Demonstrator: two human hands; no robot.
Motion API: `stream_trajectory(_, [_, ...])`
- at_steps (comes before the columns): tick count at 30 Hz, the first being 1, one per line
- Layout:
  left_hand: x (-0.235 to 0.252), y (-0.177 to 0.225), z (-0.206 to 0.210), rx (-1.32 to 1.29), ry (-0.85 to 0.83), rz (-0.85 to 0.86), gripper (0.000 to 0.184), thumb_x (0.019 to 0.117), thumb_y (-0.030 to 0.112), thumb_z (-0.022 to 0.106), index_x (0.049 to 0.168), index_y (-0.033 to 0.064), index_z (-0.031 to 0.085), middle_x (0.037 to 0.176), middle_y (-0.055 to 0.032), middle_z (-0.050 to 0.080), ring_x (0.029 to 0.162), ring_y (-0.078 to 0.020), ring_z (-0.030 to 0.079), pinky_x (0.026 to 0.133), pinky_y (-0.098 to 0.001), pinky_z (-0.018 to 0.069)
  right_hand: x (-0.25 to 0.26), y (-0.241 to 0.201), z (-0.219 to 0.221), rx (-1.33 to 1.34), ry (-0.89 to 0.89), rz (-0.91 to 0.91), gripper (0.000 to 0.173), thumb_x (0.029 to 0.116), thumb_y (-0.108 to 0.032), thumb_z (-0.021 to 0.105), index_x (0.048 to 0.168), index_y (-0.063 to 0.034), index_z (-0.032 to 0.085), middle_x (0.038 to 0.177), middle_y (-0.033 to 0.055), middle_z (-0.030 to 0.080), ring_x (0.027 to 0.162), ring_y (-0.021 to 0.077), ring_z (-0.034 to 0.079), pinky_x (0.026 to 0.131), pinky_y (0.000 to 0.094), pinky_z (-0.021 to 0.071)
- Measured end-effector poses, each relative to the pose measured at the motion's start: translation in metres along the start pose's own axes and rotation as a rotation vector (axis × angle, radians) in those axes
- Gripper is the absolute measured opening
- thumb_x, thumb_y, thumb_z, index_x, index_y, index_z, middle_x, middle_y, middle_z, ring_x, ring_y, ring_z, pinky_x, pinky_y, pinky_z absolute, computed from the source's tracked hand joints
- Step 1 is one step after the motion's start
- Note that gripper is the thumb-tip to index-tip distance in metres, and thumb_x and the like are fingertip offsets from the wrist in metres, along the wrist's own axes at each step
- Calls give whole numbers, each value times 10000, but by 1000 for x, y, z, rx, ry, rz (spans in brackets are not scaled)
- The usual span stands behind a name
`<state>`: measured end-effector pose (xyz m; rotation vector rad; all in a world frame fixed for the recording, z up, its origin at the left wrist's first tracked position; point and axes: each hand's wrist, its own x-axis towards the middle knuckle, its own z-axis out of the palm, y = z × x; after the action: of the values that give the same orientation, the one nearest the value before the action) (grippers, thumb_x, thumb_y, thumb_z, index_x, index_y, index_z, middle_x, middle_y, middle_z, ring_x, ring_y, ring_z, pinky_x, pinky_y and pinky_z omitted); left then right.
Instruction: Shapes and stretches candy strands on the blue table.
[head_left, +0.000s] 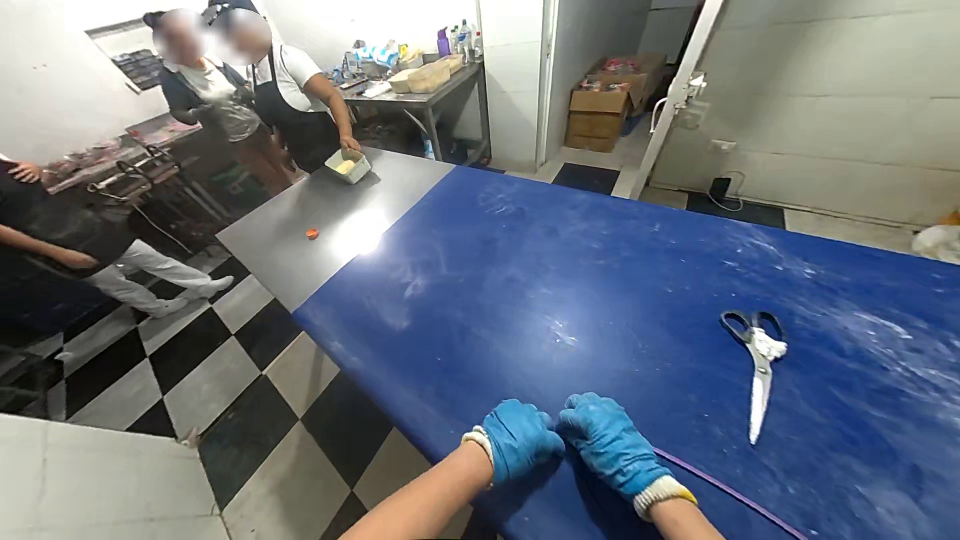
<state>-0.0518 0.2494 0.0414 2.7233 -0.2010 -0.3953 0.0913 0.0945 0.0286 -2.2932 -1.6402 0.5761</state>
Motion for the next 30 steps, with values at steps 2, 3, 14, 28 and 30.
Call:
stream_trajectory(2, [0, -4, 2, 12, 35, 43, 203, 1038, 254, 577, 1140, 200, 745, 1143, -105, 731, 1094, -332, 686, 891, -561, 566, 1, 3, 1, 3, -9, -4, 170, 951, -306, 657, 1019, -233, 794, 1089, 89, 742, 1095, 325, 670, 952, 571, 513])
stream_trajectory(3, [0, -6, 4, 28, 48, 65, 212, 1043, 274, 568, 1135, 196, 743, 1141, -104, 730, 1091, -332, 685, 888, -556, 565, -1, 4, 3, 17, 2, 16, 170, 939, -318, 669, 1020, -239, 795, 1078, 79, 743, 1086, 316, 672, 952, 567, 511])
stream_trajectory(14, [-1, 54, 29, -107, 208, -368, 309, 1027, 292, 525, 1127, 96, 742, 1246, -147, 699, 1204, -345, 642, 977, -534, 537, -24, -7, 24, 45, 114, 130, 232, 952, -369, 638, 1105, -279, 787, 1102, 68, 740, 1094, 295, 674, 956, 547, 510])
stream_trajectory(28, [8, 57, 41, -188, 370, -611, 382, 1060, 378, 479, 1193, 104, 710, 1120, -108, 747, 1078, -279, 715, 930, -483, 574, -6, -1, -10, 90, -178, 122, 234, 941, -363, 651, 1098, -258, 788, 1139, 47, 730, 1140, 255, 652, 1024, 523, 481])
stream_trajectory(30, [7, 72, 22, -334, 173, -722, 471, 1040, 360, 509, 1437, 119, 584, 1338, -131, 663, 1239, -297, 642, 1036, -503, 529, -3, -3, -11, 108, -169, 159, 220, 915, -380, 674, 1044, -252, 798, 1099, 35, 735, 1120, 247, 657, 1018, 517, 486])
